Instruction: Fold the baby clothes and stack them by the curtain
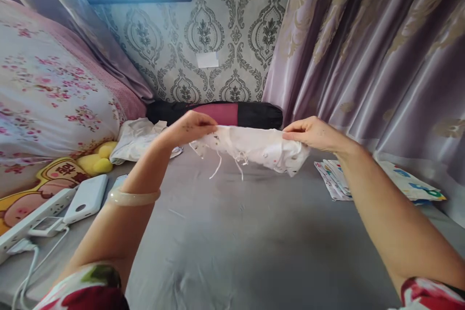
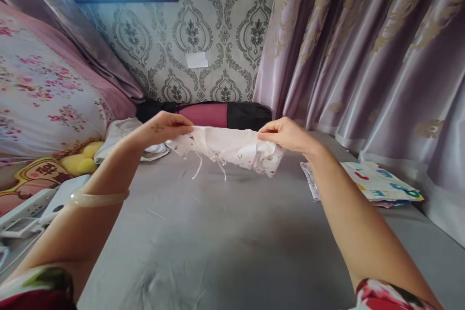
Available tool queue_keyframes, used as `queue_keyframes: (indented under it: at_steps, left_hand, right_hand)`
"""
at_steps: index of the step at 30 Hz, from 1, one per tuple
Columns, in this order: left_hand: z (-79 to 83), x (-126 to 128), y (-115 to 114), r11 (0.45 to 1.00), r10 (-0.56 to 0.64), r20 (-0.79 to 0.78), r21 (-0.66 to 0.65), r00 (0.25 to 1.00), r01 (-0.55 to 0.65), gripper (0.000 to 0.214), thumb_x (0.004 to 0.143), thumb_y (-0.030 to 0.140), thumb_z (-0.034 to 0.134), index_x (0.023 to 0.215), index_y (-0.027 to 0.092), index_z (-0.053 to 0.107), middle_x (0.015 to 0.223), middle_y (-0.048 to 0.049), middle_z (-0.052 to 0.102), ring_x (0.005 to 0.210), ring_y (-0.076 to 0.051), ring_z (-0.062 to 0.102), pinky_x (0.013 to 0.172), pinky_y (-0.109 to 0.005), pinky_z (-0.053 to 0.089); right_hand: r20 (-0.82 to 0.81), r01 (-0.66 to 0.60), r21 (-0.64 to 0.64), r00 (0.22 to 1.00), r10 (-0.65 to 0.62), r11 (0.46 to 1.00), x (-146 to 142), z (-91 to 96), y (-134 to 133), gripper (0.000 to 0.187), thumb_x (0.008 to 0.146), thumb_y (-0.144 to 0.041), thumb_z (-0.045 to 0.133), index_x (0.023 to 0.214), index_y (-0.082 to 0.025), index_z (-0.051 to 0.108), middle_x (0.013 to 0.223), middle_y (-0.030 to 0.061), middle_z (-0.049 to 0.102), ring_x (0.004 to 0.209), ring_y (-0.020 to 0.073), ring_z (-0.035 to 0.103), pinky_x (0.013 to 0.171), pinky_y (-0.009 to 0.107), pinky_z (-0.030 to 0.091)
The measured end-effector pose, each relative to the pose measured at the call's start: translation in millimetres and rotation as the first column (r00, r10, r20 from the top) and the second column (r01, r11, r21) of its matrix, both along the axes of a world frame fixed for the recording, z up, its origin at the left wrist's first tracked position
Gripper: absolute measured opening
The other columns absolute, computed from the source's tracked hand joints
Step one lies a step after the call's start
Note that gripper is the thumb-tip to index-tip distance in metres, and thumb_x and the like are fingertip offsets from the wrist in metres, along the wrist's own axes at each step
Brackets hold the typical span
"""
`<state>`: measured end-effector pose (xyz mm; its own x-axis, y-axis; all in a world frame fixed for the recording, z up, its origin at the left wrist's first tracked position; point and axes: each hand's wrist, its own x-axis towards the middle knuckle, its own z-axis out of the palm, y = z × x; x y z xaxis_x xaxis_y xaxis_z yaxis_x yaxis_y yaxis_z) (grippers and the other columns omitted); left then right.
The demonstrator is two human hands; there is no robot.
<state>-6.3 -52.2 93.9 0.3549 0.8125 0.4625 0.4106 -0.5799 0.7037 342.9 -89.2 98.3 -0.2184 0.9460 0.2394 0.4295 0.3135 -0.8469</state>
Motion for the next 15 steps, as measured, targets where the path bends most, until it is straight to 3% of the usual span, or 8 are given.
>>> queue_keyframes:
  at_steps: [4, 8, 15]
  left_hand:
    - [-6.2, 6, 12, 0.999, -0.029, 0.069, 0.026, 0.997, 0.027, 0.02, 0.078, 0.036, 0.066, 0.083, 0.018, 0.072, 0.075, -0.0024, 0.067, 0.066, -0.013, 0.058, 0.061, -0.024, 0.045]
    - [-9.1, 15, 23, 0.998, 0.062, 0.138, 0.024, 0.988, -0.066, 0.023, 0.075, 0.039, 0.067, 0.078, 0.016, 0.069, 0.07, -0.0017, 0.064, 0.065, -0.013, 0.057, 0.061, -0.024, 0.045]
    - [1.7, 17, 8, 0.999, 0.007, 0.255, -0.035, 0.967, 0.002, 0.027, 0.079, 0.042, 0.066, 0.086, 0.016, 0.07, 0.073, -0.0033, 0.065, 0.065, -0.013, 0.06, 0.06, -0.025, 0.048]
  right_hand:
    - [-0.014, -0.007, 0.103, 1.0, 0.009, 0.995, 3, -1.9, 6, 0.03, 0.063, -0.053, 0.081, 0.079, -0.028, 0.078, 0.092, 0.0013, 0.074, 0.09, 0.02, 0.066, 0.078, 0.033, 0.054]
    - [-0.072, 0.032, 0.133, 0.997, -0.022, 0.991, 2, -4.1, 15, 0.037, 0.06, -0.057, 0.082, 0.08, -0.026, 0.078, 0.103, 0.0038, 0.074, 0.101, 0.0227, 0.064, 0.09, 0.037, 0.051]
    - [-0.17, 0.012, 0.064, 0.985, -0.001, 0.998, -3, -4.4, 17, 0.041, 0.061, -0.055, 0.082, 0.091, -0.028, 0.078, 0.097, 0.0035, 0.075, 0.096, 0.0223, 0.066, 0.087, 0.04, 0.054]
